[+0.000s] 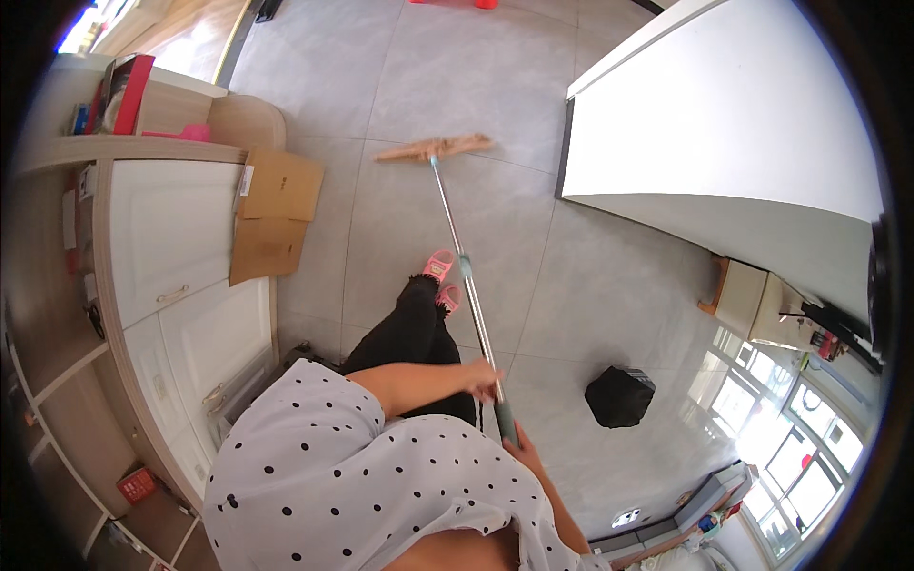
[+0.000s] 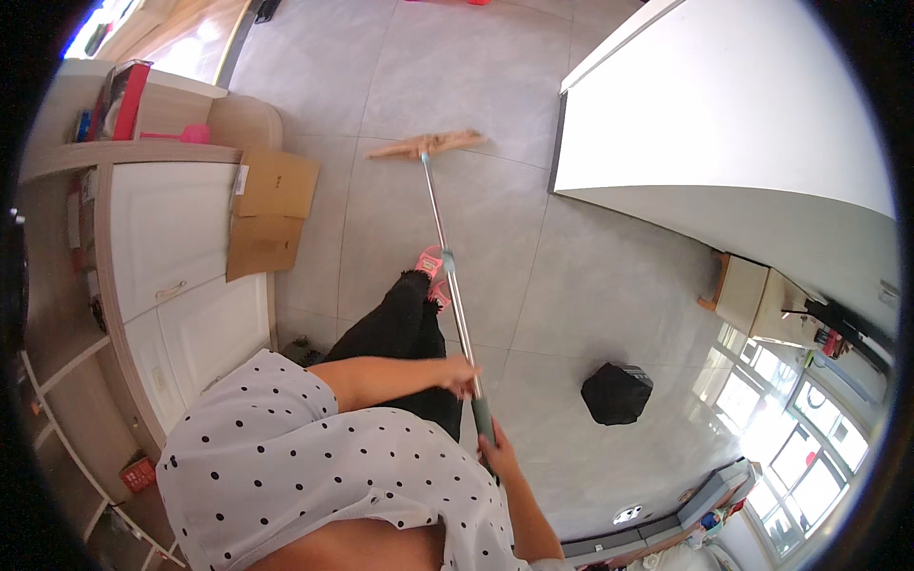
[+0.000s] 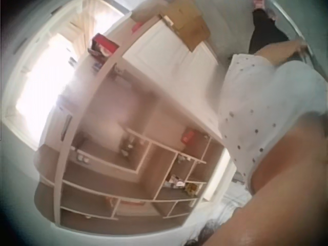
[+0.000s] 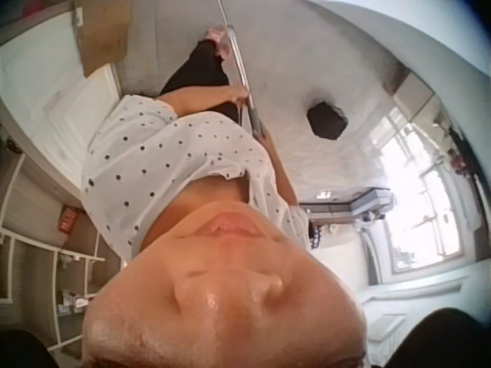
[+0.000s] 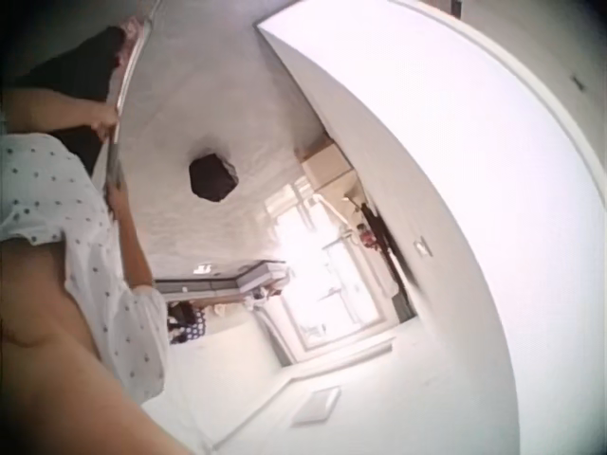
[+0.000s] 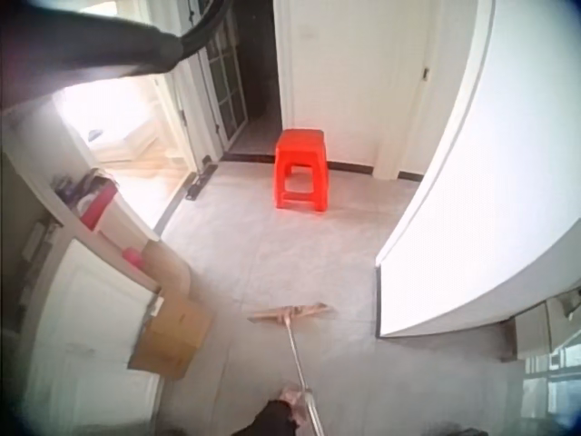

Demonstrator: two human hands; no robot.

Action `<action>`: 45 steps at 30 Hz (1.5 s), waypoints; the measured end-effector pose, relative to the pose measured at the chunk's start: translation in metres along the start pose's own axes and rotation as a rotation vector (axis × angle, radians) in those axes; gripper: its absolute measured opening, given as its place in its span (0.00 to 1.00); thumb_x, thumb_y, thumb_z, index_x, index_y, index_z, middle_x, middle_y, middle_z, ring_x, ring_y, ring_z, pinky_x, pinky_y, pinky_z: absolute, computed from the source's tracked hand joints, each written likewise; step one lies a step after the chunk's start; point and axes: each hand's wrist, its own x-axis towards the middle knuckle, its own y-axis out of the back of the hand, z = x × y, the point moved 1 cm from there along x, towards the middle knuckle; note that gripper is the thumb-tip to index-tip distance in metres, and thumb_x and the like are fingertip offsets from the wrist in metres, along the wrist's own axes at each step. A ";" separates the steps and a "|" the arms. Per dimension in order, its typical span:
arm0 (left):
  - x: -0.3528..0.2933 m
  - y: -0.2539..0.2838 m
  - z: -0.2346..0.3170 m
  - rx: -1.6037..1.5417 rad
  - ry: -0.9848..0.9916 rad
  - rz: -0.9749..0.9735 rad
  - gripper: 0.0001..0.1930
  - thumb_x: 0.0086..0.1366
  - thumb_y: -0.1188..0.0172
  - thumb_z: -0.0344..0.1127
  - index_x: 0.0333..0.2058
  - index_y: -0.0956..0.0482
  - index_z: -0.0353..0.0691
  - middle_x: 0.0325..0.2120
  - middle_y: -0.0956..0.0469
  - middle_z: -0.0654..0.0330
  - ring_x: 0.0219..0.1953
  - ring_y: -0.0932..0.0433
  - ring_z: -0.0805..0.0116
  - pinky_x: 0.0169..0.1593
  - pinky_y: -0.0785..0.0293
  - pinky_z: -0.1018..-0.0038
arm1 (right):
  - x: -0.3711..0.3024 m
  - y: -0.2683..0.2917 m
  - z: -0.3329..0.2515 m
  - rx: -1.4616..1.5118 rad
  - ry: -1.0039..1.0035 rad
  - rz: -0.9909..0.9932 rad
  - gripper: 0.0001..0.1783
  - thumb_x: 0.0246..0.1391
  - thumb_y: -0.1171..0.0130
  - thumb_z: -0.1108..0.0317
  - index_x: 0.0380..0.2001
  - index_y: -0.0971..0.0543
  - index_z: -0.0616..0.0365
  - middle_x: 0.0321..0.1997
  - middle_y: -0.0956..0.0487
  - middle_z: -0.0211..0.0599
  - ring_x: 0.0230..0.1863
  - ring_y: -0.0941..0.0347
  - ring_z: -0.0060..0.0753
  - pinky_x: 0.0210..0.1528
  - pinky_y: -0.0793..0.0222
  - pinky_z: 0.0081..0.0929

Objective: The person mops a tiled floor using a flat mop and a red bucket. They move a red plastic stool and a cardboard box to clean underneath them, then return the items to their original positions. The person also briefly handles a pink dustpan and brush set before resuming mopping.

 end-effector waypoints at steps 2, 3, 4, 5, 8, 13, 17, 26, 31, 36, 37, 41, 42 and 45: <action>-0.024 -0.035 -0.024 0.006 0.026 -0.002 0.18 0.60 0.55 0.42 0.27 0.29 0.30 0.21 0.25 0.50 0.23 0.24 0.57 0.25 0.25 0.64 | -0.048 0.006 -0.003 -0.033 -0.014 0.010 0.30 0.49 0.49 0.67 0.56 0.46 0.50 0.33 0.29 0.32 0.30 0.32 0.21 0.33 0.34 0.20; -0.033 -0.039 -0.024 0.001 0.044 -0.028 0.18 0.60 0.55 0.42 0.28 0.29 0.29 0.21 0.25 0.49 0.24 0.24 0.56 0.27 0.25 0.64 | -0.056 0.004 -0.007 0.017 -0.051 0.008 0.31 0.49 0.49 0.67 0.56 0.45 0.52 0.36 0.29 0.33 0.32 0.32 0.21 0.36 0.35 0.20; -0.041 -0.043 -0.021 -0.006 0.062 -0.054 0.18 0.60 0.55 0.42 0.28 0.29 0.29 0.22 0.25 0.49 0.24 0.24 0.56 0.28 0.25 0.64 | -0.066 0.004 -0.012 0.062 -0.091 0.008 0.31 0.49 0.48 0.67 0.56 0.45 0.53 0.39 0.30 0.33 0.34 0.32 0.21 0.38 0.35 0.21; -0.049 -0.043 -0.016 -0.016 0.079 -0.080 0.18 0.60 0.55 0.42 0.28 0.29 0.28 0.23 0.25 0.48 0.25 0.24 0.55 0.29 0.24 0.64 | -0.062 0.007 -0.008 0.085 -0.126 0.017 0.31 0.48 0.47 0.66 0.56 0.45 0.55 0.41 0.30 0.34 0.35 0.32 0.22 0.38 0.35 0.21; -0.060 -0.023 0.009 -0.061 0.028 -0.039 0.19 0.60 0.55 0.42 0.28 0.29 0.27 0.25 0.26 0.47 0.28 0.24 0.54 0.32 0.25 0.63 | -0.034 0.005 0.006 -0.076 0.029 0.100 0.32 0.48 0.47 0.66 0.55 0.45 0.56 0.41 0.31 0.36 0.34 0.32 0.23 0.37 0.35 0.21; -0.071 0.078 0.068 -0.419 -0.223 -0.049 0.07 0.54 0.50 0.32 0.22 0.32 0.32 0.19 0.29 0.52 0.24 0.26 0.59 0.31 0.26 0.63 | 0.026 -0.054 -0.141 -0.413 0.237 0.047 0.31 0.48 0.49 0.67 0.56 0.46 0.55 0.33 0.29 0.37 0.26 0.32 0.24 0.28 0.34 0.21; -0.101 0.166 0.150 -0.840 -0.337 0.088 0.05 0.52 0.50 0.28 0.26 0.34 0.33 0.20 0.31 0.55 0.25 0.27 0.61 0.28 0.26 0.66 | 0.090 -0.107 -0.232 -0.264 0.067 -0.025 0.31 0.50 0.52 0.66 0.57 0.49 0.51 0.26 0.30 0.34 0.19 0.34 0.22 0.21 0.36 0.19; -0.244 0.397 0.321 -0.687 -0.819 0.323 0.09 0.57 0.50 0.34 0.29 0.36 0.35 0.21 0.32 0.57 0.21 0.29 0.64 0.24 0.28 0.69 | 0.246 -0.269 -0.485 -0.202 0.313 -0.072 0.27 0.53 0.56 0.64 0.56 0.47 0.52 0.17 0.33 0.31 0.13 0.37 0.22 0.14 0.38 0.22; -0.284 0.515 0.390 -0.707 -0.742 0.598 0.08 0.58 0.53 0.34 0.29 0.36 0.34 0.19 0.33 0.58 0.18 0.29 0.66 0.19 0.28 0.69 | 0.344 -0.349 -0.572 -0.355 0.350 -0.061 0.24 0.53 0.59 0.62 0.54 0.44 0.52 0.15 0.35 0.32 0.11 0.37 0.25 0.13 0.38 0.24; -0.242 0.524 0.362 -0.412 -0.554 0.572 0.09 0.55 0.48 0.34 0.24 0.34 0.34 0.19 0.31 0.56 0.21 0.27 0.62 0.22 0.27 0.65 | 0.362 -0.324 -0.512 -0.613 0.437 0.035 0.22 0.53 0.60 0.63 0.52 0.43 0.54 0.15 0.34 0.36 0.11 0.36 0.26 0.15 0.39 0.26; -0.186 0.526 0.318 -0.516 -0.759 0.361 0.07 0.53 0.47 0.33 0.24 0.32 0.35 0.20 0.30 0.55 0.21 0.27 0.62 0.24 0.26 0.63 | 0.335 -0.309 -0.488 -0.669 0.429 0.029 0.23 0.53 0.60 0.63 0.53 0.44 0.53 0.19 0.32 0.40 0.16 0.34 0.31 0.19 0.38 0.29; -0.158 0.358 0.226 -0.578 -0.361 -0.061 0.05 0.49 0.47 0.27 0.19 0.32 0.33 0.17 0.31 0.55 0.20 0.28 0.62 0.24 0.27 0.63 | 0.194 -0.229 -0.408 -0.740 0.131 0.008 0.28 0.52 0.58 0.62 0.56 0.49 0.50 0.43 0.32 0.56 0.40 0.32 0.54 0.39 0.36 0.39; -0.197 0.324 0.218 -0.235 -0.465 -0.046 0.05 0.48 0.47 0.26 0.18 0.33 0.34 0.15 0.33 0.56 0.20 0.29 0.62 0.23 0.28 0.63 | 0.163 -0.202 -0.371 -0.786 0.254 0.037 0.29 0.51 0.56 0.62 0.56 0.49 0.50 0.43 0.32 0.56 0.40 0.31 0.53 0.39 0.36 0.39; -0.185 0.249 0.190 -0.403 -0.346 0.003 0.06 0.47 0.45 0.27 0.20 0.34 0.32 0.18 0.33 0.55 0.21 0.29 0.63 0.22 0.28 0.62 | 0.093 -0.166 -0.363 -0.852 0.000 0.040 0.29 0.50 0.55 0.61 0.56 0.48 0.49 0.34 0.28 0.53 0.32 0.29 0.48 0.33 0.34 0.38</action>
